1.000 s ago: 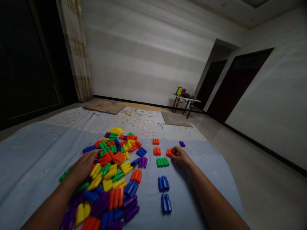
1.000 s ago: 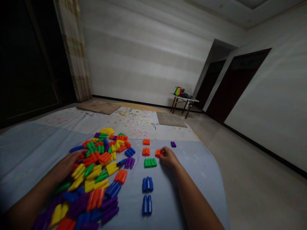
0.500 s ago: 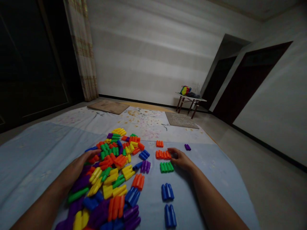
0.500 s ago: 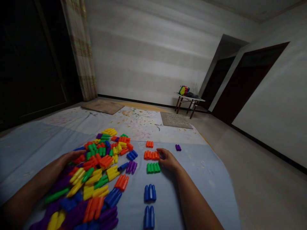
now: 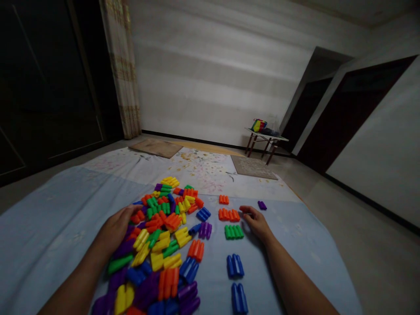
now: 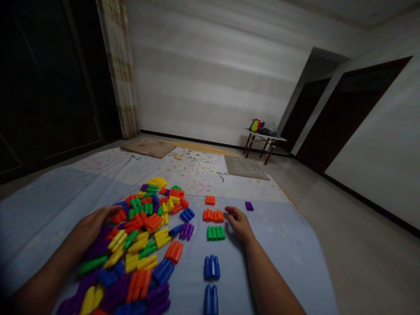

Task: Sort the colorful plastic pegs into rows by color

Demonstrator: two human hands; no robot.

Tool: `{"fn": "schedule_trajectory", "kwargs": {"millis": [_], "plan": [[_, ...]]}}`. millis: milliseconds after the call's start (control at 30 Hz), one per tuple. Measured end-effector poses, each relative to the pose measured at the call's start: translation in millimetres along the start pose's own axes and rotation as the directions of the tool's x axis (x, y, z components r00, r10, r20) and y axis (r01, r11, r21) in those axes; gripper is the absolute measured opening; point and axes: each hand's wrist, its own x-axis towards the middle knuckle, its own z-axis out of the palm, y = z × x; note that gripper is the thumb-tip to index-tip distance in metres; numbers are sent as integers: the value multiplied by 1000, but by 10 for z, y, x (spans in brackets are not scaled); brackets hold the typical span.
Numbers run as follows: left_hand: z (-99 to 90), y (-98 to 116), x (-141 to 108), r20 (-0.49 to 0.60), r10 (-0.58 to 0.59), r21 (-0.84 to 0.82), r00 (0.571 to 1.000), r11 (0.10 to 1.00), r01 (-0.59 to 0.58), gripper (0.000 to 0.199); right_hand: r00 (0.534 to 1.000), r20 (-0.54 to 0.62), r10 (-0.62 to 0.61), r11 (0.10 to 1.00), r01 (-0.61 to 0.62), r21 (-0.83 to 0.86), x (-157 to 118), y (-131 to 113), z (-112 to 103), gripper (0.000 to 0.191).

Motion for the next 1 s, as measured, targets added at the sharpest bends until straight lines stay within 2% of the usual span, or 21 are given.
{"fn": "schedule_trajectory", "kwargs": {"millis": [100, 233, 333, 433, 533, 667, 833, 1000], "plan": [[37, -119, 32, 68, -65, -118, 996, 990, 73, 52, 999, -38, 13, 1000, -14, -16, 9, 13, 4, 30], [47, -315, 69, -32, -68, -140, 997, 988, 63, 42, 994, -105, 32, 995, -41, -91, -161, 29, -76, 31], [36, -438, 78, -94, -146, -153, 985, 980, 131, 40, 988, -151, -16, 966, -24, -258, -418, 69, -163, 29], [53, -499, 70, -111, -201, -183, 973, 967, 179, 40, 979, -149, -136, 876, 49, -480, -625, 98, -192, 28], [108, -485, 34, -87, -129, -130, 988, 985, 117, 40, 974, -99, -202, 788, 102, -607, -686, 83, -147, 27], [178, -403, -54, -103, -60, 22, 993, 998, 63, 43, 976, -62, -209, 708, 107, -698, -658, 37, -72, 26], [209, -345, -126, -109, 2, 199, 994, 980, 20, 46, 976, -64, -206, 685, 97, -722, -670, 15, -36, 24], [214, -391, -113, -91, 22, 241, 996, 970, 0, 43, 980, -64, -191, 687, 87, -721, -682, -22, -8, 23]]}}
